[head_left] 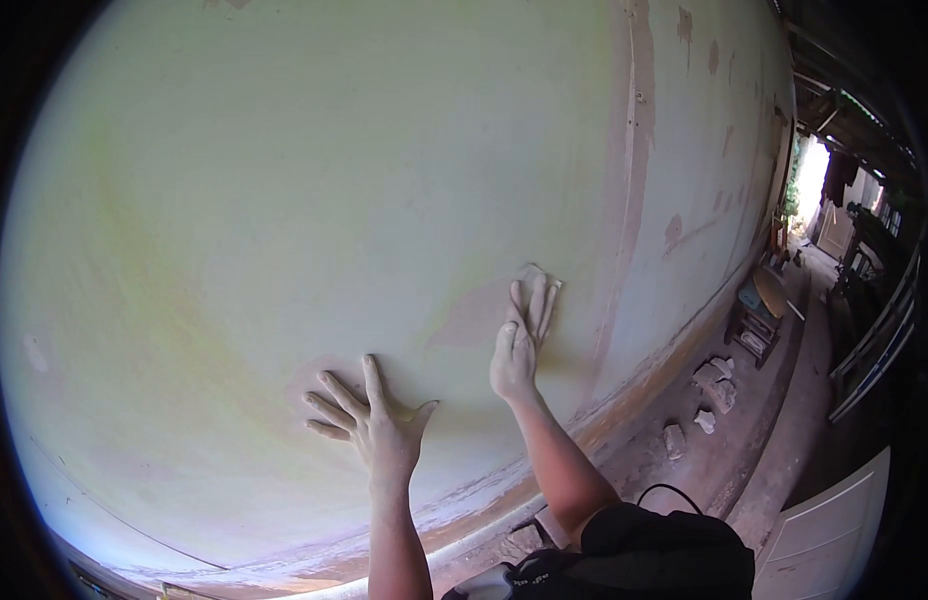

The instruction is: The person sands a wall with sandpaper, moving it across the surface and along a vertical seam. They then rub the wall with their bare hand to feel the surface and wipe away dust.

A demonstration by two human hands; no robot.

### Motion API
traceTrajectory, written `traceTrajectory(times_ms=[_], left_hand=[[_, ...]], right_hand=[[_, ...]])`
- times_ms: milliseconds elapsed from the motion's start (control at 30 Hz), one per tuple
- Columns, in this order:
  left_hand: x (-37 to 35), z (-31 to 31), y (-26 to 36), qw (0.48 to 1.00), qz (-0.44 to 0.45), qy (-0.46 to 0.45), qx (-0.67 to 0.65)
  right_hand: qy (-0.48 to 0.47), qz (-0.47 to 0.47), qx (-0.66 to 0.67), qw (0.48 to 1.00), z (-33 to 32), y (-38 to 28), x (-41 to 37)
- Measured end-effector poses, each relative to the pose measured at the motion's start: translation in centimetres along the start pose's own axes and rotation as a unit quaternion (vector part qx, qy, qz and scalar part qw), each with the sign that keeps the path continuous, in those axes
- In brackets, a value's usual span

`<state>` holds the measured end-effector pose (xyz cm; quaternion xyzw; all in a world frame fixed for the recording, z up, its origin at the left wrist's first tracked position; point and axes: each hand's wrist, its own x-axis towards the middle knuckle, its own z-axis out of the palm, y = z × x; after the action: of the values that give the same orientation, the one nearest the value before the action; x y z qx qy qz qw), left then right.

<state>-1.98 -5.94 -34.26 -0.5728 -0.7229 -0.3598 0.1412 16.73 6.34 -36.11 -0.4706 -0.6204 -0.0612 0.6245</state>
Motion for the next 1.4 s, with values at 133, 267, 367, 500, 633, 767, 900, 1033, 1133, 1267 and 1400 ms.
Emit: traceTrajectory(times_ms=[133,267,367,500,633,767,900,1033,1133,1267,1400], left_hand=[[-0.1,0.2,-0.8,1.000,0.023,0.003,0.003],[-0.1,-0.2,-1.0,0.999,0.034,-0.016,0.028],[-0.2,-0.3,-1.1,0.998,0.051,-0.006,0.022],[-0.7,-0.2,-2.1,0.998,0.055,-0.003,0.013],[1.2,-2.1,-3.9,0.992,0.095,0.069,0.042],[6.2,-6.7,-5.4,0.969,0.110,0.196,0.106],[11.8,-11.7,-4.6,0.921,0.138,0.303,0.201],[15.4,-17.0,-4.4,0.901,0.221,0.298,0.225],[16.6,-19.1,-4.7,0.906,0.200,0.306,0.214],[16.8,-18.2,-4.5,0.901,0.202,0.314,0.222],[16.4,-18.3,-4.5,0.901,0.210,0.307,0.225]], right_hand=[[0.094,0.080,0.022,0.992,-2.6,6.1,5.4],[0.161,0.113,0.025,0.980,-3.8,5.8,14.3],[0.132,0.062,-0.012,0.989,-2.9,-4.6,13.4],[-0.055,-0.201,-0.106,0.972,-0.6,-9.9,4.7],[-0.119,-0.246,-0.114,0.955,-3.1,-2.8,6.3],[0.056,-0.091,-0.078,0.991,-6.9,4.2,17.0],[0.097,-0.038,-0.066,0.992,-9.6,2.3,23.6],[0.137,-0.108,-0.050,0.983,-8.1,2.5,26.9],[0.141,-0.063,-0.097,0.983,-8.7,0.7,27.5],[0.193,-0.054,-0.057,0.978,-6.7,-3.9,28.6],[0.061,-0.321,-0.140,0.935,-3.3,-14.6,20.3]])
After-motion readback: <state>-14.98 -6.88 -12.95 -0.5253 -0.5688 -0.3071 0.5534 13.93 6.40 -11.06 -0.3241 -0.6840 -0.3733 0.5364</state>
